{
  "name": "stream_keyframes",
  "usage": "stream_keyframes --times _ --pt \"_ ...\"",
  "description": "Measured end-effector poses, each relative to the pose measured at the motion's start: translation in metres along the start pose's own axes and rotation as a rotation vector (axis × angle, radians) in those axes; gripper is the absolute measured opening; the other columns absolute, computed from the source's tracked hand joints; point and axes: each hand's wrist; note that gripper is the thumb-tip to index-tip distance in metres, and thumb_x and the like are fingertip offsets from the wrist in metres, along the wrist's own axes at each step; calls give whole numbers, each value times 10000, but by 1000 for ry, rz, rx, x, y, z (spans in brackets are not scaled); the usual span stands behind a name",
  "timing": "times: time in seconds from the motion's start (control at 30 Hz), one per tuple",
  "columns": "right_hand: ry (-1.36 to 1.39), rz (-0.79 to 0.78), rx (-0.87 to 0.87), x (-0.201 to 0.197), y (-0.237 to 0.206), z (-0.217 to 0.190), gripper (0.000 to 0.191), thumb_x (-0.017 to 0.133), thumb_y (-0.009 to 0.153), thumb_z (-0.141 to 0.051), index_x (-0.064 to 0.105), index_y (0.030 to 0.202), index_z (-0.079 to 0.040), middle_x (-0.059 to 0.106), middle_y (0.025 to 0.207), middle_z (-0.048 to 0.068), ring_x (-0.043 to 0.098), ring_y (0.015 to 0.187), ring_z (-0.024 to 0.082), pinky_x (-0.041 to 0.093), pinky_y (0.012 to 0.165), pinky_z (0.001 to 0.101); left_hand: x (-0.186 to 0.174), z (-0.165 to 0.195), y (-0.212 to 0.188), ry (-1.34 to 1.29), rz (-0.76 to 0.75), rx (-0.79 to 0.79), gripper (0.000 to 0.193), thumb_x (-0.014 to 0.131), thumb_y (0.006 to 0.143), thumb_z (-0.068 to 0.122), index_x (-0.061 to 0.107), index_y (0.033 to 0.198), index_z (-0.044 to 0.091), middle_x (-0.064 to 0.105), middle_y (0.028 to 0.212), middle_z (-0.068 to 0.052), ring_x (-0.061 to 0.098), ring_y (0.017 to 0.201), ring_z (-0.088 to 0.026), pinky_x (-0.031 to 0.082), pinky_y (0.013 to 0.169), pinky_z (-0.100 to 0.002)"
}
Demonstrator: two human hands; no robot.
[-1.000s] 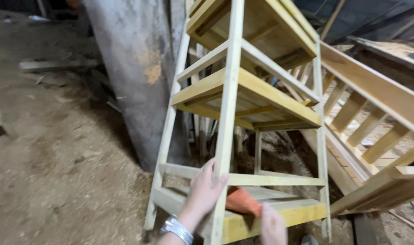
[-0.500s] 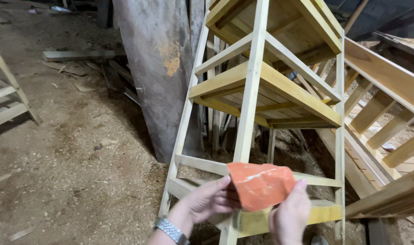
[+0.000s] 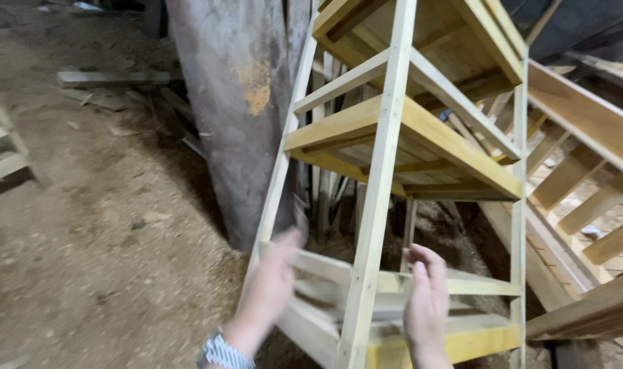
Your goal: The person kneels beside an unfinished wooden chair frame and sands its rails and legs using an orange sanding block, steadying the frame with the other hand. They periodically wipe dust off the sanded surfaces with a paper sheet and rotate the chair to reach different sides.
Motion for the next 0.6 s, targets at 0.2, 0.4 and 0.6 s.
stream_keyframes --times 0.2,0.4,0.6 --pt "-238 -131 16 28 16 14 377 398 1029 -242 675 1193 -47 764 1041 136 731 984 249 524 886 356 69 -30 -7 77 -136 445 735 448 803 71 409 1529 -37 422 1578 -205 301 1512 -344 141 1234 -508" --pt "-344 -107 -71 27 12 19 378 411 1029 -266 727 1099 -73 767 941 146 743 888 319 542 800 391 67 -52 10 0 -273 315 593 457 976 423 556 1431 56 553 1500 -116 433 1436 -279 211 1220 -425" --pt "-385 -122 -75 26 12 20 364 440 1008 -286 746 1071 -98 757 905 151 733 861 340 542 775 425 67 -44 -1 151 -182 422 551 366 1022 191 420 1543 20 428 1617 -168 329 1545 -328 128 1290 -453"
Point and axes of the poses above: each hand's wrist, its own y-axis towards the middle knuckle, its own x-axis out of the palm, z = x × y
